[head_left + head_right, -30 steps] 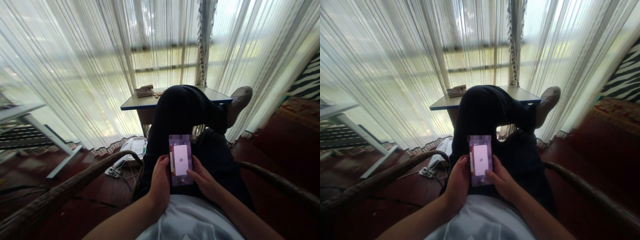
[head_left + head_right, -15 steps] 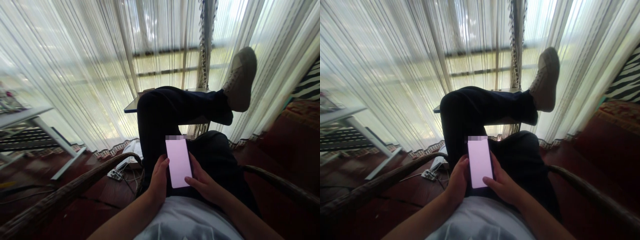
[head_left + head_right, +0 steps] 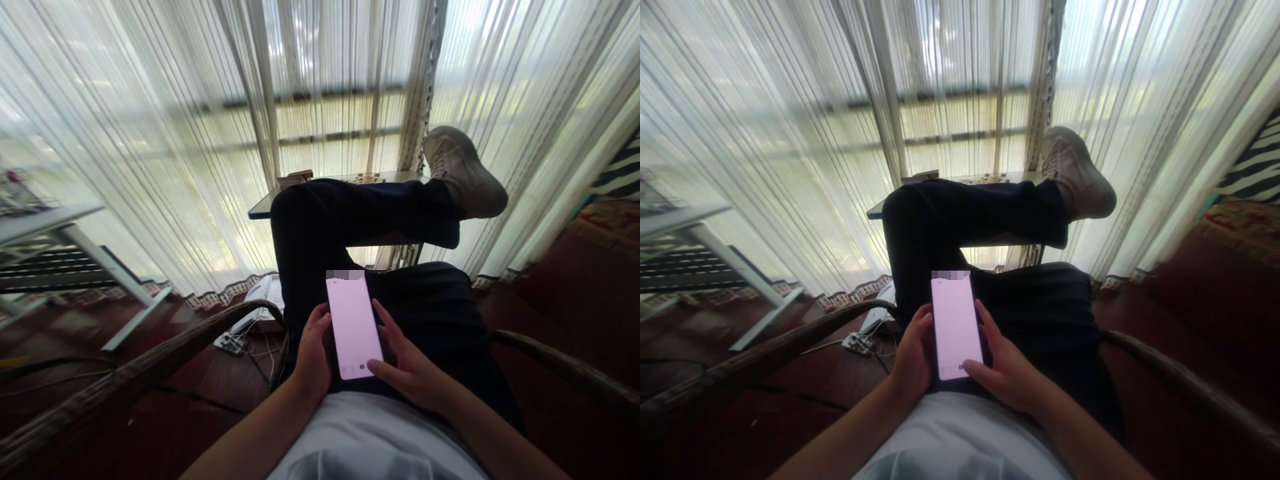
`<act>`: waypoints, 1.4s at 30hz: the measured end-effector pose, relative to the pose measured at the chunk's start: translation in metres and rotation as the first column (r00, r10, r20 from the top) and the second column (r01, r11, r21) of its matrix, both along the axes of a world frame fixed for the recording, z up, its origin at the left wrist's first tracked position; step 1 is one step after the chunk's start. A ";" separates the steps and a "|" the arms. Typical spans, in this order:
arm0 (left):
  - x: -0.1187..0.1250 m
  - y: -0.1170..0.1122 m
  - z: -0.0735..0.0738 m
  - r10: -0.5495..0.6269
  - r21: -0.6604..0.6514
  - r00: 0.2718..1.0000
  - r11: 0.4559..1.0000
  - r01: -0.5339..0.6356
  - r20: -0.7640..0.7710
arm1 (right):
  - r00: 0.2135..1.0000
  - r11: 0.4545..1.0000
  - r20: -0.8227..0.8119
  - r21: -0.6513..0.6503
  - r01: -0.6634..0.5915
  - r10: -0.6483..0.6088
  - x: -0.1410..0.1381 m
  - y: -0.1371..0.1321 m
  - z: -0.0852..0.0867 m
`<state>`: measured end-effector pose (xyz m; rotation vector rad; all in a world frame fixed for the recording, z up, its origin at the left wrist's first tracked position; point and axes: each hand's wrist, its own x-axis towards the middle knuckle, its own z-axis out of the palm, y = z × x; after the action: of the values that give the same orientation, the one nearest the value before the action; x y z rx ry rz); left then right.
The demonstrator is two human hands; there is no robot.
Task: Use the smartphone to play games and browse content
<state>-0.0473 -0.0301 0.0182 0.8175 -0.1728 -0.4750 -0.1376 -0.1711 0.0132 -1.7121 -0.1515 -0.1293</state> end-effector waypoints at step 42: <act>0.014 0.012 -0.004 -0.278 -0.105 0.953 0.958 0.266 -0.118 | 0.997 0.997 -0.014 0.012 -0.072 0.072 -0.003 -0.001 0.005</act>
<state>-0.0332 -0.0180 0.0143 0.6760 -0.1840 -0.7744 -0.1407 -0.1726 0.0178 -1.6938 -0.2010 -0.0642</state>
